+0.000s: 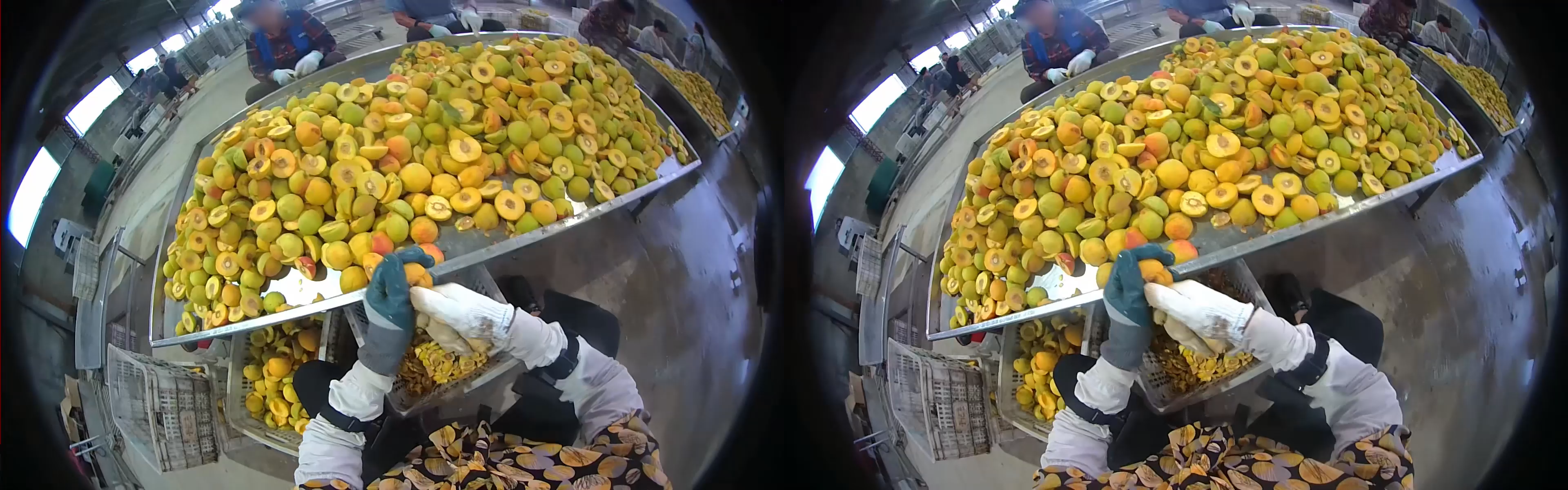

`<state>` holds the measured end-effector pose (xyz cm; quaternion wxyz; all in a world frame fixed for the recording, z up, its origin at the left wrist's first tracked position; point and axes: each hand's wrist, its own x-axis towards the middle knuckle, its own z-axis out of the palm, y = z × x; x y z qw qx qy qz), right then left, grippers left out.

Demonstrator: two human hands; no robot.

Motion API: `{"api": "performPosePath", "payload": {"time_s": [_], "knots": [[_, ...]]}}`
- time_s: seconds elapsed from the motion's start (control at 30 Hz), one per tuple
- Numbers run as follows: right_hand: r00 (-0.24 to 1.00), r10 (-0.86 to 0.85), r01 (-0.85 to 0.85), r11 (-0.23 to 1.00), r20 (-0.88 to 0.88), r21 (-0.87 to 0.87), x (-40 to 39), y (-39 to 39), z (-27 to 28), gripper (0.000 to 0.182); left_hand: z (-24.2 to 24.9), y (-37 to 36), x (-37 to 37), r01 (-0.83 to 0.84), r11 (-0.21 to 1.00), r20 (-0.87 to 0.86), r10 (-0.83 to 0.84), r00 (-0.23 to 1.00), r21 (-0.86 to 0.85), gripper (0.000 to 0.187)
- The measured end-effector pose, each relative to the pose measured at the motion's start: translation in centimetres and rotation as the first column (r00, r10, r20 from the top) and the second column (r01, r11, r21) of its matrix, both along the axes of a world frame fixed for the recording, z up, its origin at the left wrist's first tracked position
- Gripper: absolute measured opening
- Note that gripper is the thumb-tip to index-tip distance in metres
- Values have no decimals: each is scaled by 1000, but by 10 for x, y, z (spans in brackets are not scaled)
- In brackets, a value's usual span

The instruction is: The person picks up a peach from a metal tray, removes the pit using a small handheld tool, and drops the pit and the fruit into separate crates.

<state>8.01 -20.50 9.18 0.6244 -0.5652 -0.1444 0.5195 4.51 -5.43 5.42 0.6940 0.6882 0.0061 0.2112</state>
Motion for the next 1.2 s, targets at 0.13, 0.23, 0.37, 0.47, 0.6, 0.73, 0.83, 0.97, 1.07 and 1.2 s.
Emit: {"api": "performPosePath", "payload": {"time_s": [0.13,0.23,0.37,0.47,0.6,0.73,0.83,0.97,1.07,1.2], "knots": [[696,393,-66,869,-601,491,10,-10,-31,54,2,6,-5,127,984,68,-137,988,127,55],[798,371,-139,880,-474,454,11,-5,-23,55,7,14,-3,281,960,-2,-281,960,-18,55],[957,256,-248,966,135,-70,7,-3,3,50,30,26,-19,250,961,-60,-244,968,116,56],[190,238,-76,971,952,-227,4,3,-18,51,-22,73,-28,175,981,-198,-156,968,80,42],[276,717,-1,667,641,-745,9,-7,-57,48,11,166,-82,112,712,-417,269,868,693,29],[323,728,11,636,604,-772,10,-11,-74,53,26,226,-73,73,291,-269,722,638,954,33],[339,708,2,657,619,-754,6,-2,-68,53,-16,285,-24,-161,87,66,649,758,983,36],[300,717,18,655,629,-756,10,2,-67,55,-41,306,7,43,55,-69,682,728,998,51],[310,711,25,657,631,-753,6,1,-76,54,-21,279,-13,98,169,-190,704,684,981,64],[305,698,-59,693,648,-718,6,9,-66,53,-55,288,-26,-88,349,-183,671,719,933,51]]}}
